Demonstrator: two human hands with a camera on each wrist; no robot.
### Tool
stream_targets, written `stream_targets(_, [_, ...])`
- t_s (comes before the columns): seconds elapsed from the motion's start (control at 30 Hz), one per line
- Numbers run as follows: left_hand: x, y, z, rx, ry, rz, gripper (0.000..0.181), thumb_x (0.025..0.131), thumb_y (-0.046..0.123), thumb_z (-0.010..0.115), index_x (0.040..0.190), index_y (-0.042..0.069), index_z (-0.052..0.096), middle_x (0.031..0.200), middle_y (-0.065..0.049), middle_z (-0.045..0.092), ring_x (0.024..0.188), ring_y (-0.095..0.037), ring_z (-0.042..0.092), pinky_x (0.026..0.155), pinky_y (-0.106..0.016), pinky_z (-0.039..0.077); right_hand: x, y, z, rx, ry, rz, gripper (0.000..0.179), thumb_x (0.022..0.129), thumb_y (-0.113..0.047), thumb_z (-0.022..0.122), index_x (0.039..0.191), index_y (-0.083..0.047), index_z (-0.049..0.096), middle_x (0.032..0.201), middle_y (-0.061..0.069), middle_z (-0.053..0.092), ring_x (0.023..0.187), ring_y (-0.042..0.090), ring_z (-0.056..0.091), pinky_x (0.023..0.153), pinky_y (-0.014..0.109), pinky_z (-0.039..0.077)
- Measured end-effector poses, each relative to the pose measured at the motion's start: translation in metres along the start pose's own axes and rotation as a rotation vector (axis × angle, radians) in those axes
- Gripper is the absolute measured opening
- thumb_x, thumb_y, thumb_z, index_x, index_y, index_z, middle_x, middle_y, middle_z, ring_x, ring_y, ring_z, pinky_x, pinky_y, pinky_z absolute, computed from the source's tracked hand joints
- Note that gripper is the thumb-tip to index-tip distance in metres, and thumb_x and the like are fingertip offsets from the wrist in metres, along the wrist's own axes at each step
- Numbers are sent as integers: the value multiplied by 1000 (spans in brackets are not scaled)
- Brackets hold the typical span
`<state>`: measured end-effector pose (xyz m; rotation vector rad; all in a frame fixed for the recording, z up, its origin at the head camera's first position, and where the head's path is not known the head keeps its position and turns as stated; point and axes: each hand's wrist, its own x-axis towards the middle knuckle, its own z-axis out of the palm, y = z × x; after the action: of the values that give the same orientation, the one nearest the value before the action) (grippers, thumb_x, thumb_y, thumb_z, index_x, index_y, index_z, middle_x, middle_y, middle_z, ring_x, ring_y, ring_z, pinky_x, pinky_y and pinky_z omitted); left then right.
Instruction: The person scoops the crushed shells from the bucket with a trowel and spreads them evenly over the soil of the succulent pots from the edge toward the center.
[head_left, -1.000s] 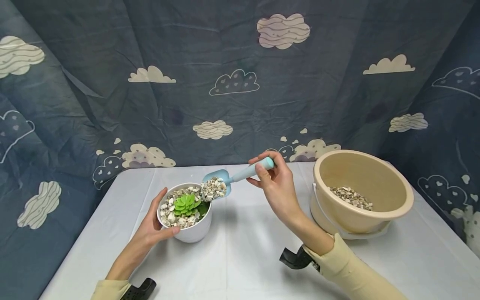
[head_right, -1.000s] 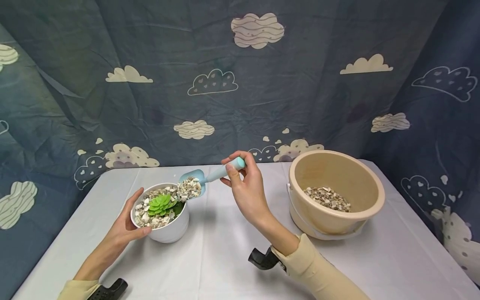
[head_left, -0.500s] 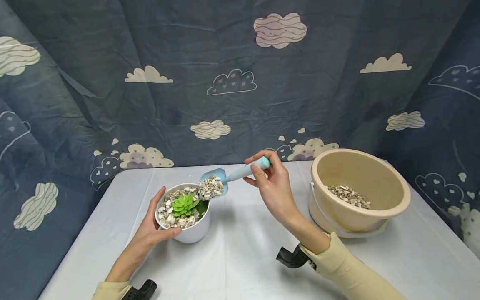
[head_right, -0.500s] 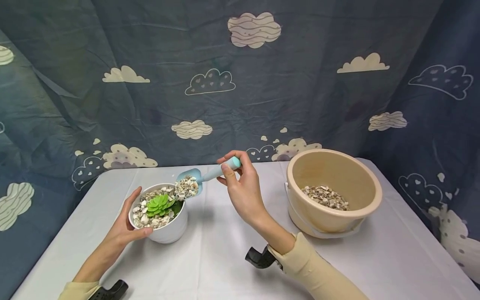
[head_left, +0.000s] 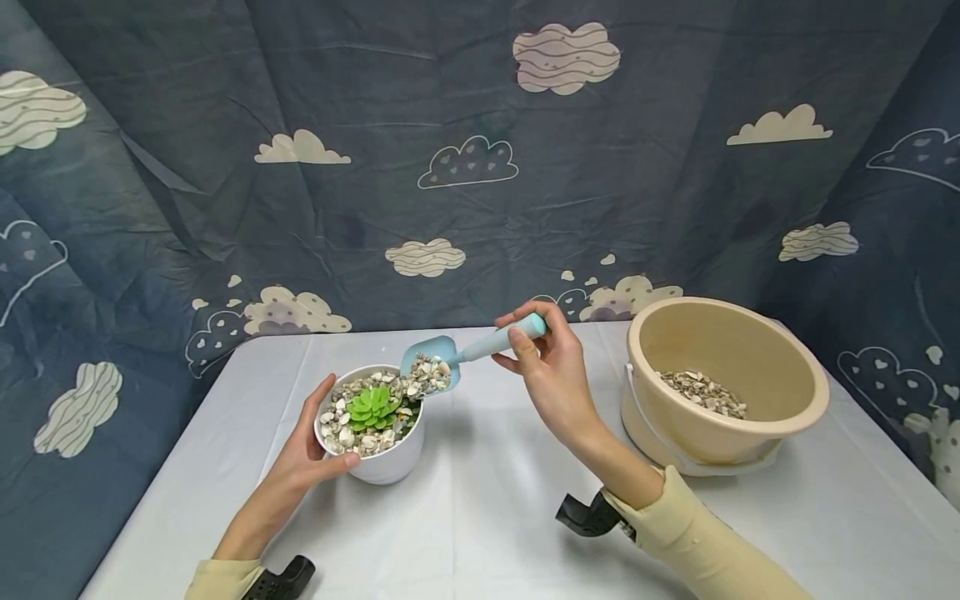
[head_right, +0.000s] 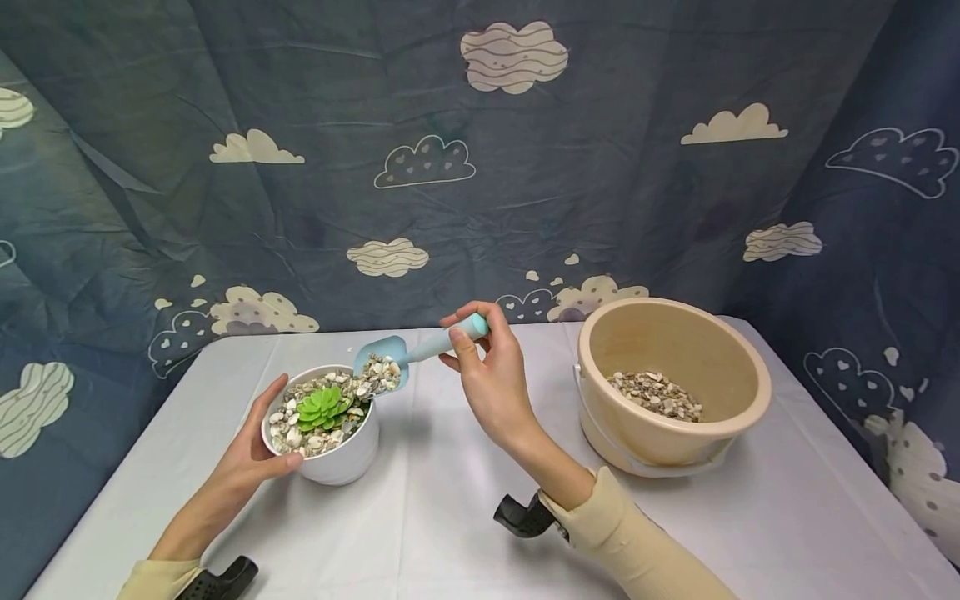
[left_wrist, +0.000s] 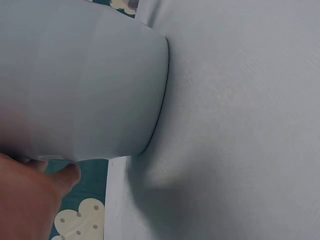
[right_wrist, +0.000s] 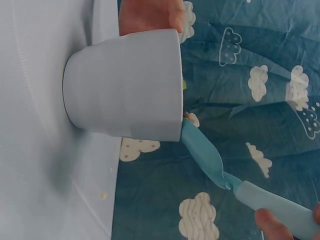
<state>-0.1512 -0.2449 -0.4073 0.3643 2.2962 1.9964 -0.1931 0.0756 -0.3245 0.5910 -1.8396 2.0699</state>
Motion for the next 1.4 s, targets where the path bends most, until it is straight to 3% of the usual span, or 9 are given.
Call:
stream_targets(0.1, [0,0,-1,-49,-23,14,100,84,3,69,158,28,7,160,-20,4,143,-41,15,101,-19,35,0,1,-1,-4,0,0,17,100,2,51,117,5,47,116,22,58,99,31,60,81,40,56])
stream_targets(0.3, [1,1,-1,-53,-9,9,100,84,3,70,159,26,8,160,-19,6,144,-38,15,101,-15,32,1,0,-1,-6,-6,-17,17,100,0,51,117,5,47,116,24,57,100,32,60,82,40,56])
stream_targets(0.47, [2,1,0,-12,14,-3,103,83,5,72,158,31,8,161,-14,3,145,-38,12,114,-39,22,1,0,1,-10,-5,-19,17,100,2,51,116,5,48,116,21,58,102,33,59,83,39,56])
stream_targets(0.6, [3,1,2,10,47,-5,106,81,5,75,158,35,8,163,-6,-3,146,-38,4,112,-61,8,1,0,3,-12,-9,-29,17,100,3,51,116,4,48,116,18,58,106,35,58,84,39,55])
stream_targets(0.7, [3,2,4,34,65,-16,108,80,6,77,158,35,8,163,-4,-4,146,-38,4,112,-64,7,1,0,4,-17,-11,-37,17,100,2,51,116,4,47,116,17,58,108,33,58,85,39,55])
stream_targets(0.93, [2,2,7,61,83,-15,108,77,7,79,159,25,11,162,-13,5,145,-40,10,112,-63,9,0,0,5,-25,-8,-40,16,100,2,51,116,3,48,116,15,58,110,29,59,85,38,54])
stream_targets(1.03, [1,1,6,39,66,-14,104,80,6,77,158,28,11,161,-12,5,145,-39,10,113,-57,14,-1,1,5,-20,-11,-39,16,100,2,51,116,3,48,117,17,58,110,33,58,86,38,54])
stream_targets(1.23, [1,-2,3,-51,1,15,100,84,3,70,158,29,8,161,-14,1,144,-40,13,104,-19,32,-2,0,7,-30,-12,-41,16,100,2,51,116,3,47,117,17,58,110,27,58,86,37,54])
stream_targets(1.4, [1,-3,1,-73,-11,37,100,84,2,68,158,28,8,161,-16,1,145,-38,10,102,-13,30,-3,-1,7,-36,-12,-53,16,100,2,51,116,3,47,117,16,58,110,26,58,86,37,54])
